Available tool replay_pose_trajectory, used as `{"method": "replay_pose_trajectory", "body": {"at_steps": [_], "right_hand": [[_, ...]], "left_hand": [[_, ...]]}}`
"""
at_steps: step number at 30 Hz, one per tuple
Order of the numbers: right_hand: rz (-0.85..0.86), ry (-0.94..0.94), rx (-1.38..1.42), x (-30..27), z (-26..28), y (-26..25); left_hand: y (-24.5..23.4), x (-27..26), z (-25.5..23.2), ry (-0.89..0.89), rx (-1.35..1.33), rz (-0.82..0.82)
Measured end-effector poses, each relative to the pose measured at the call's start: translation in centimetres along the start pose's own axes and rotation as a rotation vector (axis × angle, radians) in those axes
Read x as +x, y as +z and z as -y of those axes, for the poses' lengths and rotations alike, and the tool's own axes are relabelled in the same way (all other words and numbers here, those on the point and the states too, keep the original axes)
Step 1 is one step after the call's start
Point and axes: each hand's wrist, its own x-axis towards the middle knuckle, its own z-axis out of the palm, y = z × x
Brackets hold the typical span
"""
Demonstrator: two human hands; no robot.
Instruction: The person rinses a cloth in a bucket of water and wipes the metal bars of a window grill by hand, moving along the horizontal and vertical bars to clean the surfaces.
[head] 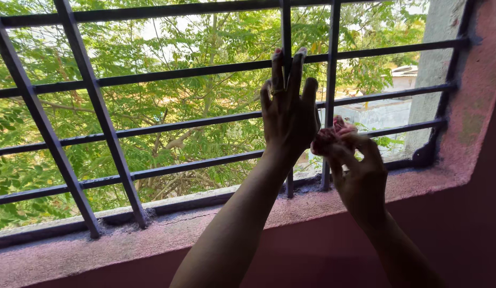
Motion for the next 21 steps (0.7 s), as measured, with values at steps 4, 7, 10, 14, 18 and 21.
{"method": "replay_pose_trajectory", "body": {"at_steps": [4,7,10,14,18,21], "right_hand": [[-0.033,0.154,0.048,2.2,-2.2,1.5],[-0.002,0.232,0.083,1.5,-1.7,2.5],[-0.003,-0.053,-0.093,-0.6,-0.9,1.0],[-0.020,0.179,0.174,-2.2,-0.6,-0.8],[-0.011,0.212,-0.176,-1.4,-0.5,-1.1],[0.018,0.091,-0.368,0.0,0.0,-0.5]], "left_hand": [[0.6,-0.1,0.0,0.012,-0.063,-0.016],[0.2,-1.0,0.2,0.069,-0.216,-0.063],[-0.9,-2.4,-0.2,0.101,-0.133,0.041],[-1.6,-2.9,-0.6,0.109,-0.118,0.071],[-2.1,-2.9,-1.2,0.064,-0.216,0.140],[-2.1,-2.5,-1.3,0.036,-0.201,0.083]]}}
